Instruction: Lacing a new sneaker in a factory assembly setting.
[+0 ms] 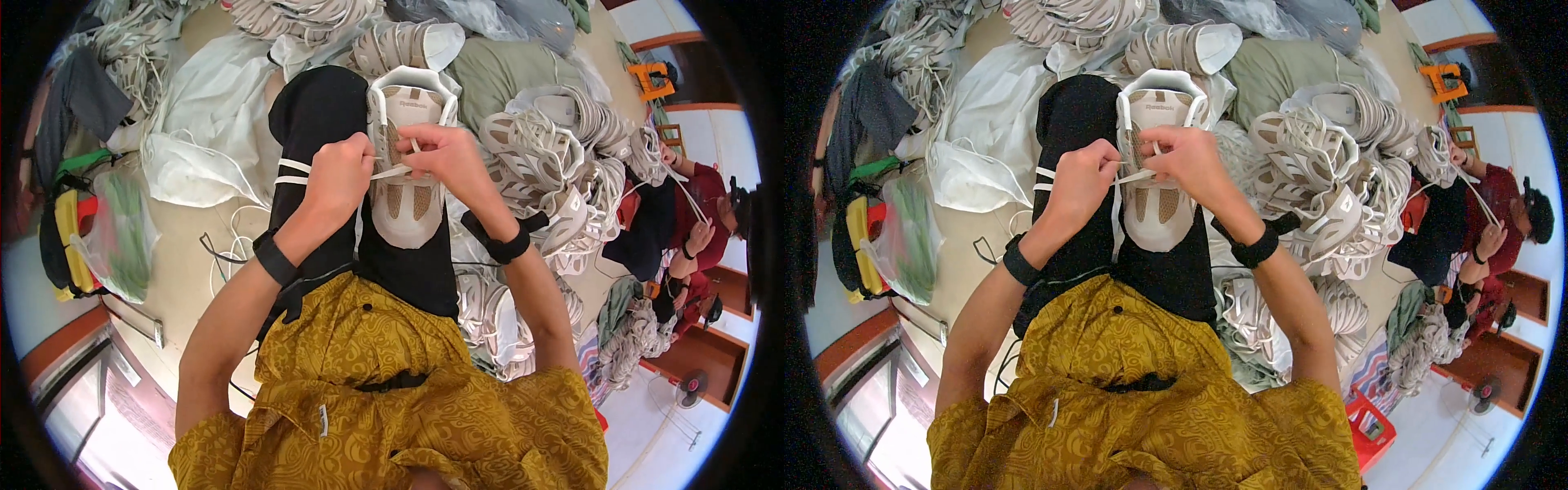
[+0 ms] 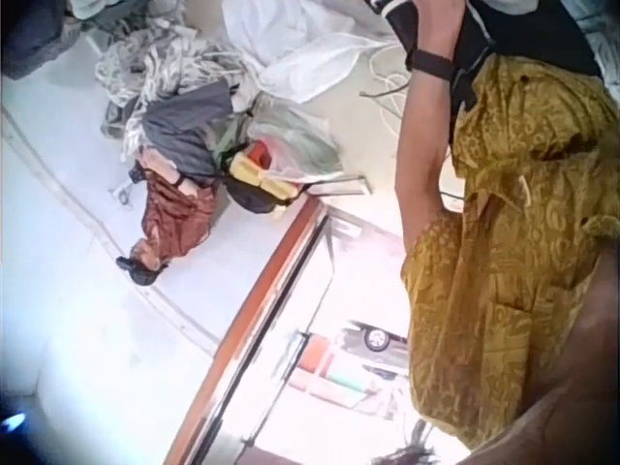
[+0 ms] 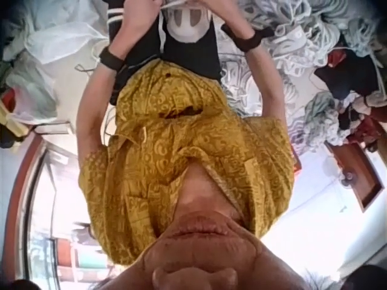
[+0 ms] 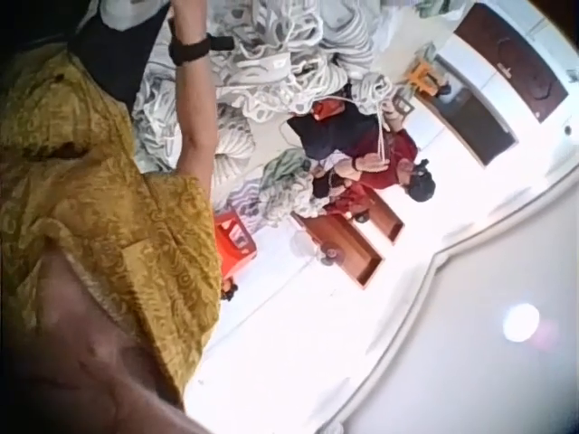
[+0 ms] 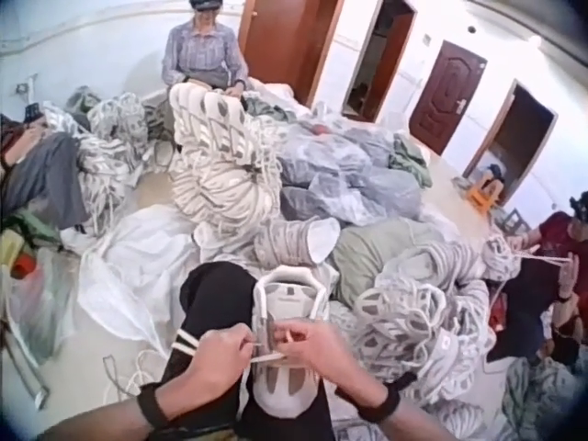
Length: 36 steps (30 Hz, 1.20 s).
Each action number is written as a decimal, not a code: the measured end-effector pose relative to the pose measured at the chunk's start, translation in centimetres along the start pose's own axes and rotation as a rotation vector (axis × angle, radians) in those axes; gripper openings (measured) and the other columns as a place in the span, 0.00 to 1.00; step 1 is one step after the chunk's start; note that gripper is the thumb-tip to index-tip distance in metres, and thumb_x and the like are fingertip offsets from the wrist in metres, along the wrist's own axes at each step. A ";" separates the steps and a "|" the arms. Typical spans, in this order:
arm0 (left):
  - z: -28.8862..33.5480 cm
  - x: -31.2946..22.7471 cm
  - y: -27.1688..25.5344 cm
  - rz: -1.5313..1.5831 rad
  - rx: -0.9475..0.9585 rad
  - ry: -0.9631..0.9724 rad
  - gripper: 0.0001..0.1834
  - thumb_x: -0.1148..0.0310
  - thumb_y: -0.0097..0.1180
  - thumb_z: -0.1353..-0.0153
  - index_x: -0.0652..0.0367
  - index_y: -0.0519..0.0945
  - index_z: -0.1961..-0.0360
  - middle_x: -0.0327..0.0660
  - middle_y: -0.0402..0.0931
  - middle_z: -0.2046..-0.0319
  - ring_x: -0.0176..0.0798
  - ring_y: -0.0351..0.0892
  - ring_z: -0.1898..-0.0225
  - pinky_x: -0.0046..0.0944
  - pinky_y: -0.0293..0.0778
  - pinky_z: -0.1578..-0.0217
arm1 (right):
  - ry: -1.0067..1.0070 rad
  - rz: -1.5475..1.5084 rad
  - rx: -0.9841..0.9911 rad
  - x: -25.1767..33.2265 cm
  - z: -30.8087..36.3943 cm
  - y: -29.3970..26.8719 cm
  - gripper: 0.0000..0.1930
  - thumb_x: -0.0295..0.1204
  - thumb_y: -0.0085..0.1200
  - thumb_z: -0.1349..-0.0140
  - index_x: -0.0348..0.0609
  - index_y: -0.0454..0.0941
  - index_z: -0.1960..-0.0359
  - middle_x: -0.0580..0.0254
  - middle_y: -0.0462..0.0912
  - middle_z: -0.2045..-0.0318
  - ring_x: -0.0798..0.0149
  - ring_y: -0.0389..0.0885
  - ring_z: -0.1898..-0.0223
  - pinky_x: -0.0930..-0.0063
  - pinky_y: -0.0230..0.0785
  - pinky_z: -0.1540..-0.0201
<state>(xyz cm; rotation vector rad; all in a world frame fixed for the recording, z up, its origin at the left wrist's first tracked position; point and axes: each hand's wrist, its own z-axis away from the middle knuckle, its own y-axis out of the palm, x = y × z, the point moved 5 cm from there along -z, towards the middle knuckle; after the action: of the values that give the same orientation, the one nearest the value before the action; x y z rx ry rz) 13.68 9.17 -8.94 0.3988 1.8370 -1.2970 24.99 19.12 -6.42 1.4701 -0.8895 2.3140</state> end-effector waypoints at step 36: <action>-0.1 -1.5 0.8 -0.066 0.003 0.173 0.02 0.77 0.51 0.48 0.62 0.73 0.71 0.50 0.73 0.81 0.46 0.77 0.79 0.38 0.70 0.79 | -0.047 -0.282 0.005 -2.6 0.6 -1.7 0.18 0.21 0.52 0.53 0.39 0.76 0.56 0.65 0.81 0.66 0.78 0.75 0.78 0.88 0.57 0.80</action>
<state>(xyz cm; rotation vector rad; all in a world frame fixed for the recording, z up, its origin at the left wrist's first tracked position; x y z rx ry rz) 15.03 9.89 -8.27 0.4677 2.0070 -1.3462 27.49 20.38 -7.95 1.5462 -0.6400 2.0860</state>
